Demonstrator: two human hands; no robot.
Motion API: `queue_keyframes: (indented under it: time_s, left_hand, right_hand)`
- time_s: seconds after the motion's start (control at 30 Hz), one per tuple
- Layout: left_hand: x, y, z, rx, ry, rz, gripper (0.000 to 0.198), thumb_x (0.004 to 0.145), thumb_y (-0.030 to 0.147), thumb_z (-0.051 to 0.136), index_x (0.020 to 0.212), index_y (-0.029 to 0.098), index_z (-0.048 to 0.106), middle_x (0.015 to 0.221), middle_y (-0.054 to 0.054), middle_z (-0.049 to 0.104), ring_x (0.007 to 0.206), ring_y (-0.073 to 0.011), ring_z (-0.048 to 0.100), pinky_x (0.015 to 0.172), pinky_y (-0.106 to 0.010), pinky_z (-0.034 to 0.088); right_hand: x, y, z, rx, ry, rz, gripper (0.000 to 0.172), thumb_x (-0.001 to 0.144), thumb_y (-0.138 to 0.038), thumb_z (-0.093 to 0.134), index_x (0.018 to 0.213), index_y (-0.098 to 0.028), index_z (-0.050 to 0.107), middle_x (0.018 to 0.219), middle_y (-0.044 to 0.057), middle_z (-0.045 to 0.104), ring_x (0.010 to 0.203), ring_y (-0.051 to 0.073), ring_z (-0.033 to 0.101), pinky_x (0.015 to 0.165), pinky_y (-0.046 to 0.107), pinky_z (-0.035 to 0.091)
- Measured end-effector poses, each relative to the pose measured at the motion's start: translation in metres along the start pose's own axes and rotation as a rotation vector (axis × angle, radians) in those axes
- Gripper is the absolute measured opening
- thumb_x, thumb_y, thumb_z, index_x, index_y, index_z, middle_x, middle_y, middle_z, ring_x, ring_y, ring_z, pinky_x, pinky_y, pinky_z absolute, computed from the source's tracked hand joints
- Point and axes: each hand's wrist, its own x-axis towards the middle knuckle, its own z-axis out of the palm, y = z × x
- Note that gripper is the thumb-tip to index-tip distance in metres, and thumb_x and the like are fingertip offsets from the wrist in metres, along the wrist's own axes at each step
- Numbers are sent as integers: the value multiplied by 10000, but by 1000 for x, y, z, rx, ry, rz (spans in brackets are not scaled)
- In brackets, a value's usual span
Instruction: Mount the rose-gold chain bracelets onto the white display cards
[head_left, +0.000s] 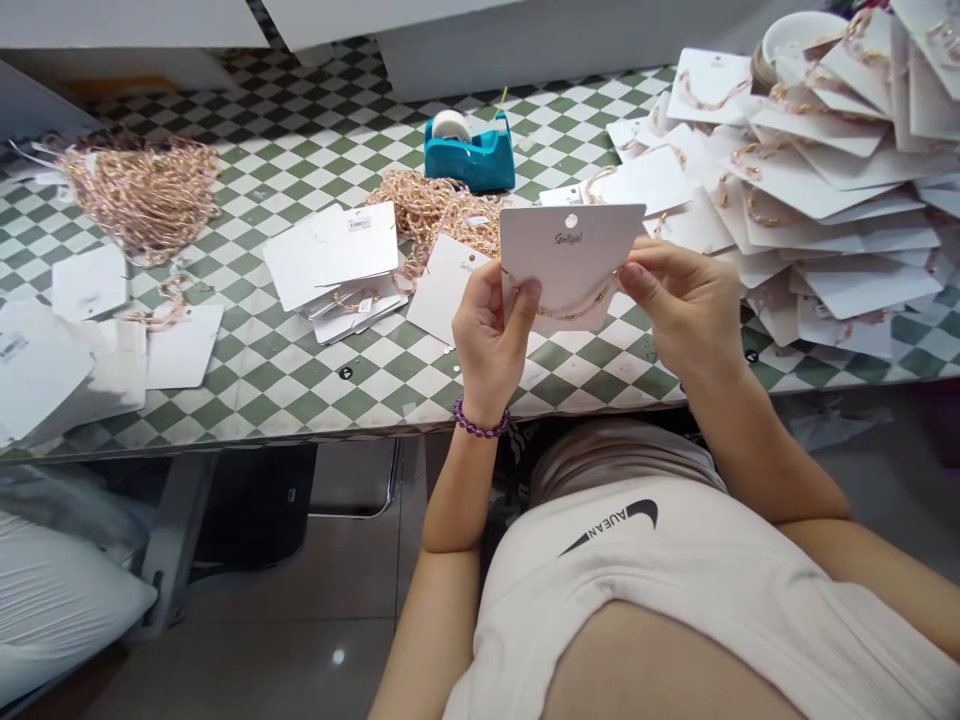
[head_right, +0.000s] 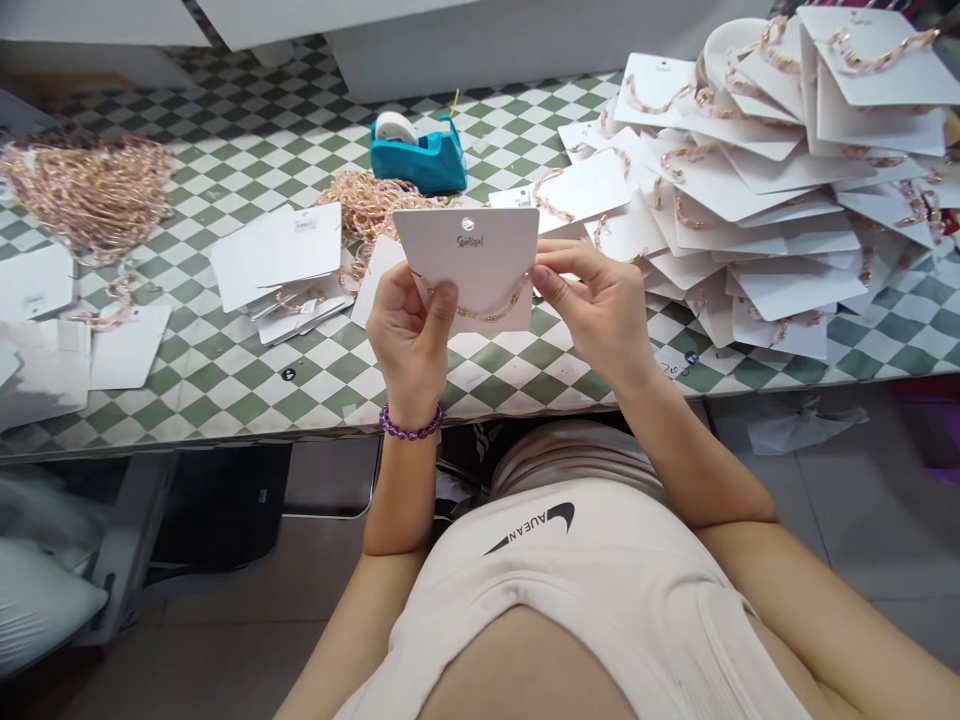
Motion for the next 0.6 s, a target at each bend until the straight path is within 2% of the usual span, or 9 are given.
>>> queue_keyframes:
  time_s: [0.17, 0.33, 0.6]
  left_hand:
    - [3, 3, 1, -29, 25, 70, 349, 954, 500, 673, 1255, 338, 601, 1213, 13, 714, 1176, -220, 679, 1000, -420, 590]
    - [5, 4, -1, -92, -19, -13, 370, 934, 506, 695, 1256, 332, 637, 1261, -18, 707, 1219, -243, 670, 1013, -418, 592]
    - [4, 5, -4, -125, -68, -50, 384, 940, 515, 680, 1277, 338, 636, 1291, -22, 702, 1256, -249, 659, 1038, -404, 589]
  right_hand:
    - [0, -2, -5, 63, -35, 28, 102, 858, -426, 793, 940, -367, 805, 1039, -23, 747, 1065, 205, 691, 1021, 420, 567]
    - [-1, -7, -4, 161, -96, 21, 101, 904, -292, 747, 956, -346, 815, 1022, -13, 755, 1018, 181, 693, 972, 385, 564]
    - [-3, -13, -5, 96, -107, 29, 64, 891, -381, 755, 916, -361, 810, 1033, -28, 748, 1089, 192, 680, 1043, 396, 545]
